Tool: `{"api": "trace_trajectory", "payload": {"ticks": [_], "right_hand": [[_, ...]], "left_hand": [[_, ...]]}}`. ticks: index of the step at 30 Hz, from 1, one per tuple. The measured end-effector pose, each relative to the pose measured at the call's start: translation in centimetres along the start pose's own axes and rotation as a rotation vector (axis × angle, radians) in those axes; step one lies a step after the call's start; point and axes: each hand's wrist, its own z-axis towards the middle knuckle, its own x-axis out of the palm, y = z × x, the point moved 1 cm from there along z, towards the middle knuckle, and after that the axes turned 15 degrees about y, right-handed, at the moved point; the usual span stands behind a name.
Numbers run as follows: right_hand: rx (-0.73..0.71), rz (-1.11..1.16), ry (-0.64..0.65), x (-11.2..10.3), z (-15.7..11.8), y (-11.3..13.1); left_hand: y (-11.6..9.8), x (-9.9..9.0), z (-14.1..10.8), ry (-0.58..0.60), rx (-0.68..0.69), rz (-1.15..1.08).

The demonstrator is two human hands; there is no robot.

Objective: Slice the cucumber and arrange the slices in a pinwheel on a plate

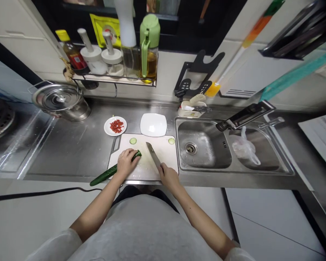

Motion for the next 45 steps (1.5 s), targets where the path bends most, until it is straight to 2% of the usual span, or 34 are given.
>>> {"api": "trace_trajectory", "payload": {"ticks": [6,13,17,22,26,31,37,45], "right_hand": [[-0.043,-0.017,0.016,0.3,0.5,1.0],[-0.041,-0.028,0.048,0.6,0.6,1.2],[-0.076,-0.041,0.059,0.5,0.4,1.9],[-0.121,-0.077,0.106,0.2,0.6,3.0],[-0.128,-0.080,0.141,-0.2,0.7,3.5],[-0.131,-0.058,0.170,-0.3,0.6,3.6],[-0.140,-0.047,0.207,-0.2,0.4,3.9],[-0.147,-0.054,0.226,0.2,0.5,4.4]], "left_hand": [[0.3,0.0,-0.6,0.147,-0.087,0.156],[1.8,-1.1,-0.2,0.277,-0.004,0.045],[1.9,-1.3,-0.2,0.220,-0.008,0.057],[2.3,-0.9,-0.3,0.140,0.124,0.055],[2.9,-1.0,0.0,0.145,0.179,0.047],[3.3,-1.3,0.2,0.209,0.245,-0.004],[3.4,-1.1,-0.2,0.212,0.186,0.069],[3.4,-1.3,0.0,0.238,0.190,0.052]]}}
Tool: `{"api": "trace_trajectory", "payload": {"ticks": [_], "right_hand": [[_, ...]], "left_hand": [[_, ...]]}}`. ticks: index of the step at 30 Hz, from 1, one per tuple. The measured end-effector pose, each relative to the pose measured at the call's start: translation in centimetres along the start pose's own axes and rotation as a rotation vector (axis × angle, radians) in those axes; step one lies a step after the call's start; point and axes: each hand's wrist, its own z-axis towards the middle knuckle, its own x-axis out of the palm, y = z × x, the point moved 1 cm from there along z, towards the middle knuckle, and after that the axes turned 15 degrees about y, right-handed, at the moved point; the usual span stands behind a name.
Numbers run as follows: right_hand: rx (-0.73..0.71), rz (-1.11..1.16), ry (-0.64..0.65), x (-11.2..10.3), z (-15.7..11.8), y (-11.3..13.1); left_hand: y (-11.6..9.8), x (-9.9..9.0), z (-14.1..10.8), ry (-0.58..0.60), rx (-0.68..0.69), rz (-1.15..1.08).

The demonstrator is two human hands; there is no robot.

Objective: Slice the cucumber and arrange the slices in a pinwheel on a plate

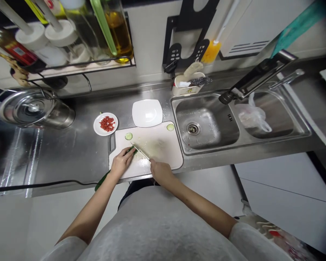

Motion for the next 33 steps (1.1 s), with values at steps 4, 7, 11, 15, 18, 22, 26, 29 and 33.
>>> {"api": "trace_trajectory", "payload": {"ticks": [4,7,11,15,18,22,26,29,33], "right_hand": [[-0.005,-0.001,0.009,0.1,0.1,-0.1],[-0.010,-0.002,0.015,0.1,0.3,-0.1],[-0.022,-0.022,0.007,0.2,0.7,-0.2],[-0.026,-0.041,0.014,0.0,0.8,0.1],[-0.025,-0.032,0.023,-0.3,0.8,0.4],[-0.046,-0.020,0.024,-0.7,0.9,0.5],[-0.042,-0.008,0.036,-0.9,1.0,0.4],[-0.055,0.010,0.027,-1.0,1.0,0.4],[-0.065,0.028,0.036,-1.4,1.2,0.5]], "left_hand": [[0.1,0.1,-0.1,0.012,-0.003,-0.013],[0.3,0.2,-0.1,0.004,-0.014,-0.002],[0.5,0.4,0.0,-0.013,0.018,0.006],[0.7,0.3,0.2,-0.016,0.035,-0.012],[0.7,0.3,0.3,-0.014,0.037,-0.019],[0.8,0.2,0.3,-0.015,0.040,-0.035],[0.9,0.2,0.4,-0.024,0.056,-0.034],[0.8,0.2,0.3,-0.040,0.064,-0.030],[0.8,0.2,0.3,-0.046,0.063,-0.022]]}}
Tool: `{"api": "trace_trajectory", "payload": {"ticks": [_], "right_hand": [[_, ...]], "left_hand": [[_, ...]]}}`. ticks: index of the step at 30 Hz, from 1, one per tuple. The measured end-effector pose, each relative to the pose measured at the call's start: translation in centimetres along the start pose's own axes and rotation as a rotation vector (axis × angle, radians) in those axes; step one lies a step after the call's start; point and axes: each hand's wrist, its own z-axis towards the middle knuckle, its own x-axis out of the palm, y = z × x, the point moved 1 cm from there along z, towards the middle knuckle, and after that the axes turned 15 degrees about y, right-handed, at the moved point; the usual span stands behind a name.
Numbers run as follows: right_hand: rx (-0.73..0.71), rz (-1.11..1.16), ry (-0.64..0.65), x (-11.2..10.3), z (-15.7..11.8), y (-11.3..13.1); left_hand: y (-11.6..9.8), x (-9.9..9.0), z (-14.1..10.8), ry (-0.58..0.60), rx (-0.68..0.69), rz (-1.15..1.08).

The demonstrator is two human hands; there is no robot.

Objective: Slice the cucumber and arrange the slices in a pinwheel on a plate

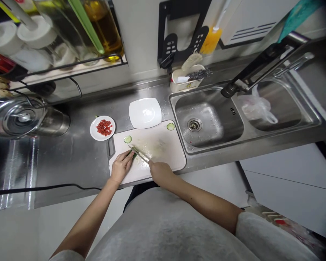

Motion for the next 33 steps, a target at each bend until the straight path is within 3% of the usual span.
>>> {"api": "trace_trajectory", "payload": {"ticks": [16,33], "right_hand": [[-0.002,0.005,0.023,-0.6,0.1,0.3],[-0.019,-0.026,0.069,-1.8,-0.1,0.1]], "left_hand": [[0.0,0.0,0.1,-0.064,0.071,0.043],[0.3,0.1,0.2,-0.041,0.074,-0.001]]}}
